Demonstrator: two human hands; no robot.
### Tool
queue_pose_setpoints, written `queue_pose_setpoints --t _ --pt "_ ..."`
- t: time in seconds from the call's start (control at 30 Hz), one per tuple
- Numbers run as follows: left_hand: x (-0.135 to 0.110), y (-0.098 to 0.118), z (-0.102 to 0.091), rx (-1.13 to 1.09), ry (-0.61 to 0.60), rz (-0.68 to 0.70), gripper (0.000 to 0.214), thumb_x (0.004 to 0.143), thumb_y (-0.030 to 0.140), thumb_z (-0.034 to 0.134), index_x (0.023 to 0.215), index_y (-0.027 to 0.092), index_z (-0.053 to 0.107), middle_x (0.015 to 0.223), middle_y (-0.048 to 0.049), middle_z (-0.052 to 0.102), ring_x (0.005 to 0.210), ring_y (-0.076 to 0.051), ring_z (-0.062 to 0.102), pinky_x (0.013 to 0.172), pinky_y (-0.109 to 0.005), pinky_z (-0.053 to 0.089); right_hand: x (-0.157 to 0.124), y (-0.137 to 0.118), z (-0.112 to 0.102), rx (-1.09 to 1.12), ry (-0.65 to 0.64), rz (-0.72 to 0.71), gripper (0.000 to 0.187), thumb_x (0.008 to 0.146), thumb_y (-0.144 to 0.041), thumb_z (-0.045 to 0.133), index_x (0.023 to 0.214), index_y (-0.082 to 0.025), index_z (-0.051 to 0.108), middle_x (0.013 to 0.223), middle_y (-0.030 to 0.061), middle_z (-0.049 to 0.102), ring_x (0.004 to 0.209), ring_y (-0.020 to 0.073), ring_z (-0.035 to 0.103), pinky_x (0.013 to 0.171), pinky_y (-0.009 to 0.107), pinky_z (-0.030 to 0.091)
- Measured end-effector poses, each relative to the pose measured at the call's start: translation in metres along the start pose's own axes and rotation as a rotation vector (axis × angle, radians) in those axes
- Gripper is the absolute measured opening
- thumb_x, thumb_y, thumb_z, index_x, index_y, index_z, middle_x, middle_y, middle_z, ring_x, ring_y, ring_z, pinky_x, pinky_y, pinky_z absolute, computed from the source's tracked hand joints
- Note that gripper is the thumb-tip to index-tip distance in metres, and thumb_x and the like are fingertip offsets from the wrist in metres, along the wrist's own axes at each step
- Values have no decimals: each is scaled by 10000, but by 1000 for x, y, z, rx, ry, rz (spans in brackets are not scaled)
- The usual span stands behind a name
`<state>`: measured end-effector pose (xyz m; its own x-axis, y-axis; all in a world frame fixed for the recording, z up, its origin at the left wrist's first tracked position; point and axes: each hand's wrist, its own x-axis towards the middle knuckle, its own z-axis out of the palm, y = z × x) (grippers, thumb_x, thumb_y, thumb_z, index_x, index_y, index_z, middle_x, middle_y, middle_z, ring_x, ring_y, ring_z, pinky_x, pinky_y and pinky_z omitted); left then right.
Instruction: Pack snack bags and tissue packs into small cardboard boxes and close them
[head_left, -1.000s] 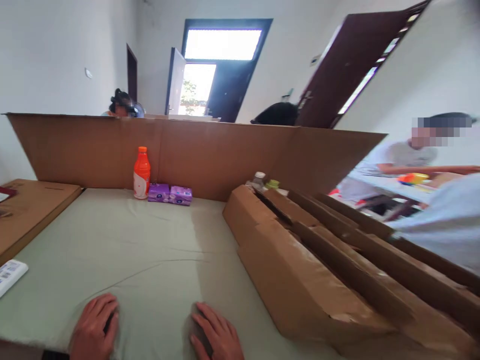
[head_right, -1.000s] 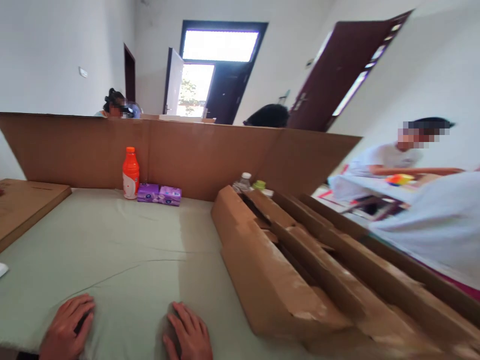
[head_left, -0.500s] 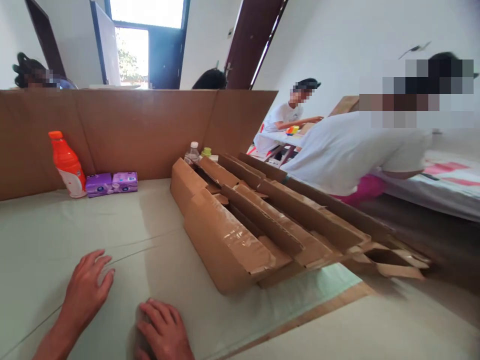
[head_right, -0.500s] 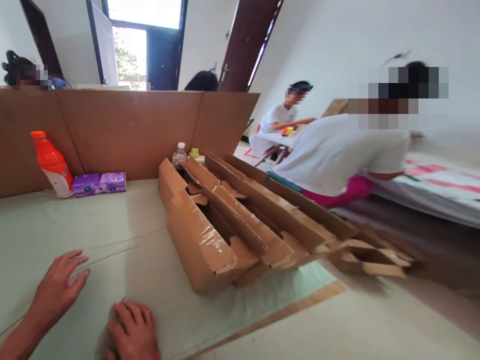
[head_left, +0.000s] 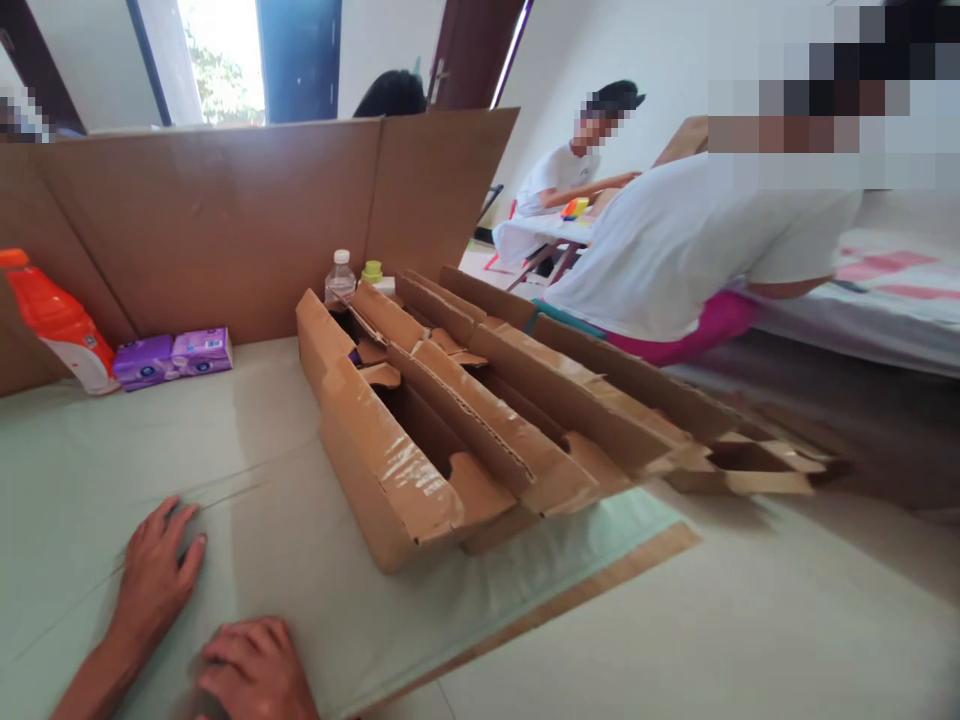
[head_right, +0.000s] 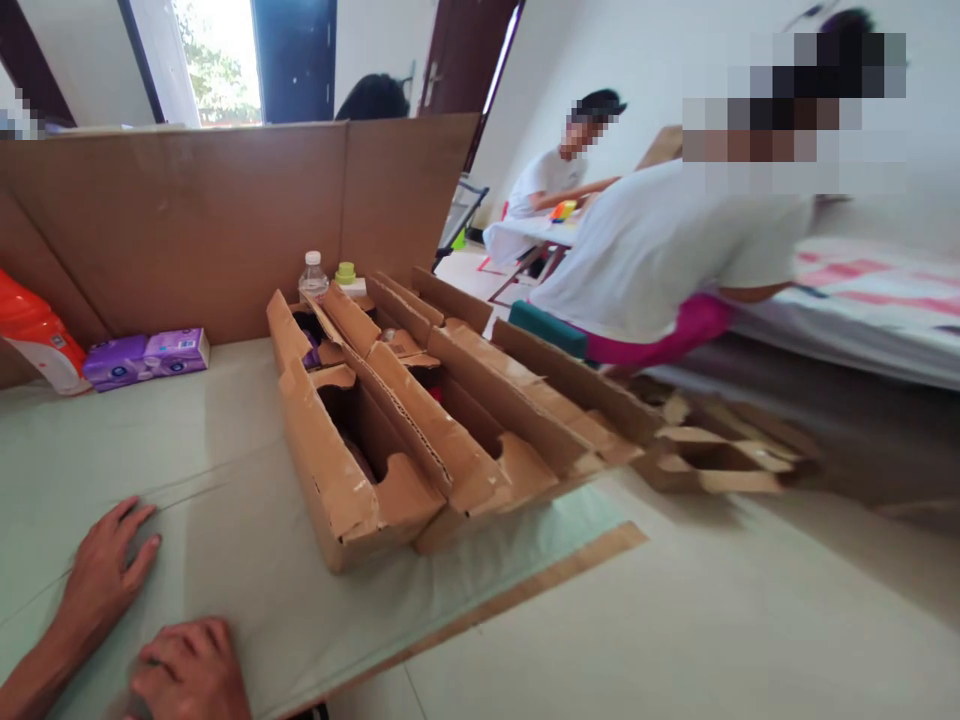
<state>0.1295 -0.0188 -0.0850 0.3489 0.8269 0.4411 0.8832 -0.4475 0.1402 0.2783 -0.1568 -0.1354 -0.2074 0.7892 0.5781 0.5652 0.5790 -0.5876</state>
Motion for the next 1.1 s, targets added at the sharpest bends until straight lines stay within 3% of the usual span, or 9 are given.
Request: queue_pose_setpoints --t 0.07,0.2,0.33,0.43,0.53,0.63,0.77,0.97,1.1 --pt "5 19 1 -68 34 -31 399 889 394 497 1210 198 628 1319 -150 598 1193 -321 594 1001 -528 509 3 -5 -12 80 26 53 237 779 -371 633 961 -223 670 973 27 747 951 192 660 848 342 509" --pt "11 68 -5 -333 -17 63 436 872 335 558 1290 213 584 1428 -142 522 1286 -299 545 1058 -518 487 9 -18 -51 187 128 77 164 857 -272 582 991 -216 659 912 13 751 873 151 681 872 298 523" --pt "14 104 -25 -552 -189 105 484 880 270 557 1359 206 534 1516 -168 437 1272 -291 565 1028 -513 514 14 -31 -133 69 290 -52 285 888 -98 518 1130 -205 622 1055 67 743 1008 165 686 875 301 560" --pt "22 122 -33 -679 -310 104 542 868 266 569 1402 202 495 1549 -181 392 1285 -298 561 1042 -516 506 22 -30 -199 -162 490 -1 323 910 -57 518 1166 -224 621 1133 91 717 1082 189 673 895 343 564" --pt "34 143 -25 -785 -366 136 686 831 251 597 1482 185 391 1600 -198 304 1416 -326 430 1141 -552 399 37 -13 -238 -394 630 95 300 919 -173 582 1215 -200 623 1234 130 685 1157 243 646 964 428 539" --pt "43 168 -4 -853 -391 201 852 772 259 660 1531 141 290 1619 -215 269 1499 -337 284 1212 -552 277 50 9 -244 -493 538 234 437 910 -350 598 1302 -154 602 1227 158 699 1088 277 680 909 448 567" --pt "40 186 23 -922 -439 266 1004 709 300 706 1551 72 210 1633 -252 207 1523 -360 207 1229 -553 230 52 21 -239 -390 382 330 422 900 -451 584 1205 -181 693 989 98 770 874 235 723 812 381 595" --pt "26 176 41 -959 -536 243 1008 691 271 654 1573 127 189 1659 -208 154 1526 -364 188 1238 -553 210 67 25 -278 0 346 582 535 925 -633 463 1063 -194 737 1035 112 768 925 240 732 800 346 607" --pt "23 170 42 -954 -581 242 1014 676 245 642 1579 157 189 1669 -176 139 1533 -345 172 1245 -536 199 99 46 -299 -17 59 589 470 786 -585 645 1055 -210 734 1039 110 768 933 279 730 830 406 607"
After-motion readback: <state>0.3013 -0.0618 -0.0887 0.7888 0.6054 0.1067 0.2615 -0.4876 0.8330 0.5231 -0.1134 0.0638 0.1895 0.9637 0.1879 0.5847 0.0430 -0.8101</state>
